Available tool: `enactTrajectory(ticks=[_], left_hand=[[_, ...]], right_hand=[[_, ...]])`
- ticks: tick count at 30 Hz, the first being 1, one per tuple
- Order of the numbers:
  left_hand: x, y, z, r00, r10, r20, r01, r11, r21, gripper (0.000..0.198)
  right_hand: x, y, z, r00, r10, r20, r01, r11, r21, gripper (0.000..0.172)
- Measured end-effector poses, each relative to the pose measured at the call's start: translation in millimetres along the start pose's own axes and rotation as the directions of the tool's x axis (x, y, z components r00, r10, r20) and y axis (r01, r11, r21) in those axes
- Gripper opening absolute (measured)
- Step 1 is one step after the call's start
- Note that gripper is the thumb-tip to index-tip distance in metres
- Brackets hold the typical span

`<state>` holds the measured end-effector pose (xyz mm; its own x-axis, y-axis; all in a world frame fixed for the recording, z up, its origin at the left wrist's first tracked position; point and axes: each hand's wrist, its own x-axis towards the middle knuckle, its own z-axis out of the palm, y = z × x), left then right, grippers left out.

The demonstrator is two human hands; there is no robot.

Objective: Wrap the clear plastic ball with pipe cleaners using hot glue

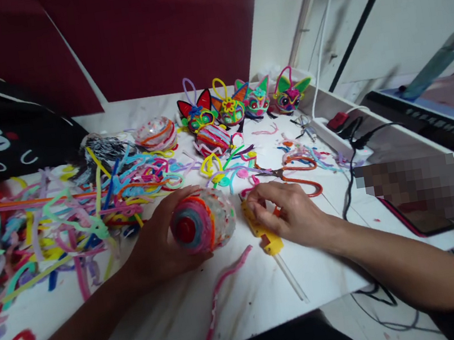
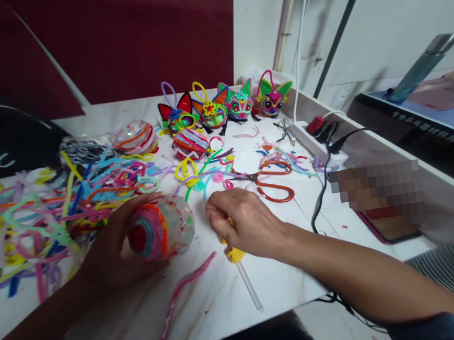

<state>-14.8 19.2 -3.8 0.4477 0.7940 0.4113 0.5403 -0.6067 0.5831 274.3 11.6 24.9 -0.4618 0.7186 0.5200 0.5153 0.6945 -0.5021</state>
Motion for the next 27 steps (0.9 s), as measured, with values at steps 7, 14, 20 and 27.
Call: enactTrajectory(ticks=[7, 14, 20, 27], left_hand=[[-1.1, -0.9, 2.5, 1.000, 0.007, 0.031, -0.005, 0.998, -0.059, 0.099], [-2.7, -2.8, 3.7, 1.000, 0.025, -0.003, -0.025, 0.997, -0.070, 0.099], [-2.0, 9.5, 2.3, 0.978, -0.206, 0.044, 0.211, 0.959, -0.192, 0.108], [-2.8, 15.9, 3.4, 0.955, -0.292, 0.052, 0.291, 0.892, -0.346, 0.103]], right_hand=[[-0.7, 1.4, 2.0, 1.000, -0.027, -0.007, 0.027, 1.000, 0.001, 0.016], [-1.6, -0.4, 3.3, 1.000, 0.024, 0.012, -0.025, 0.999, 0.041, 0.013], [-1.8, -3.5, 2.8, 1.000, 0.007, 0.020, -0.009, 0.995, 0.103, 0.010], [-5.9, -1.1, 5.2, 0.996, -0.080, 0.025, 0.078, 0.993, 0.093, 0.008]])
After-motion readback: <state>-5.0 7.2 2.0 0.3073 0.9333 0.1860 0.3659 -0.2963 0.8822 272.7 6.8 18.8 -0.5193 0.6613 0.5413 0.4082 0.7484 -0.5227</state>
